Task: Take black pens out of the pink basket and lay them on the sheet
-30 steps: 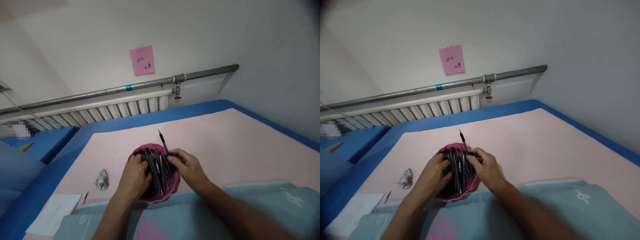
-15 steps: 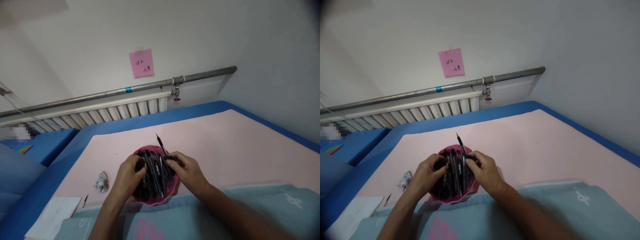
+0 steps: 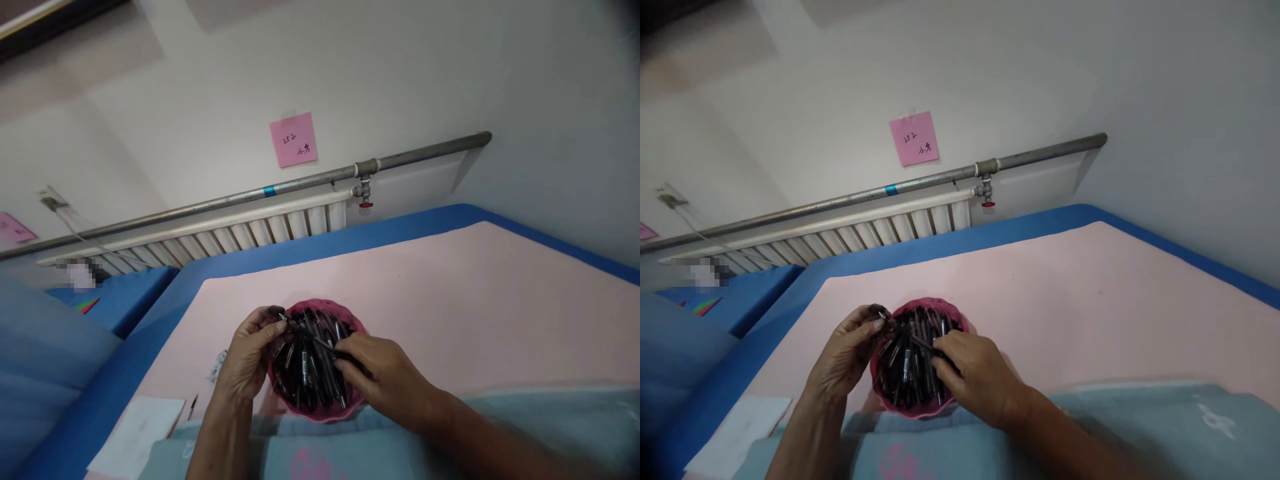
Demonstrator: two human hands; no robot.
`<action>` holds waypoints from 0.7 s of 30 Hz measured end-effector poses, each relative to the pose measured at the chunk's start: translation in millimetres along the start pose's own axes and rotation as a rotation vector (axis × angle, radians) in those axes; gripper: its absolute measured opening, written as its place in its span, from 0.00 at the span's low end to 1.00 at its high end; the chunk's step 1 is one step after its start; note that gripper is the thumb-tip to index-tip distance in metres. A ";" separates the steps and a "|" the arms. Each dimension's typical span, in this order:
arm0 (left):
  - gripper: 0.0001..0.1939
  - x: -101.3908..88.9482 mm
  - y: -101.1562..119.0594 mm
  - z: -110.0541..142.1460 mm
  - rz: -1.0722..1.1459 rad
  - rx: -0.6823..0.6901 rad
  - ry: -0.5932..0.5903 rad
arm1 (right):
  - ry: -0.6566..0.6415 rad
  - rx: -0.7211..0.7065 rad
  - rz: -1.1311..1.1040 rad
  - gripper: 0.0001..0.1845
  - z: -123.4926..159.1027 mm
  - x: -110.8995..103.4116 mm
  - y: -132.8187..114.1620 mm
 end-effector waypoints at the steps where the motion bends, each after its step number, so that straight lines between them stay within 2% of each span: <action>1: 0.12 0.2 -0.1 0.1 0.020 -0.006 0.008 | -0.007 0.002 0.006 0.07 0.1 0.5 0.1; 14: 0.11 2.7 -1.0 2.0 0.010 -0.012 0.017 | -0.027 0.029 0.008 0.08 1.0 2.1 1.3; 21: 0.11 6.3 -6.1 3.2 -0.064 -0.007 -0.037 | -0.042 0.032 0.022 0.07 1.0 1.8 1.1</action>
Point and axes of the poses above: each hand's wrist, its own z-axis away from the middle knuckle, its own x-axis out of the palm, y = z × x, the point moved 4 cm from there along -z, towards the middle knuckle, and after that the axes turned 8 degrees about y, right-handed, at the moved point
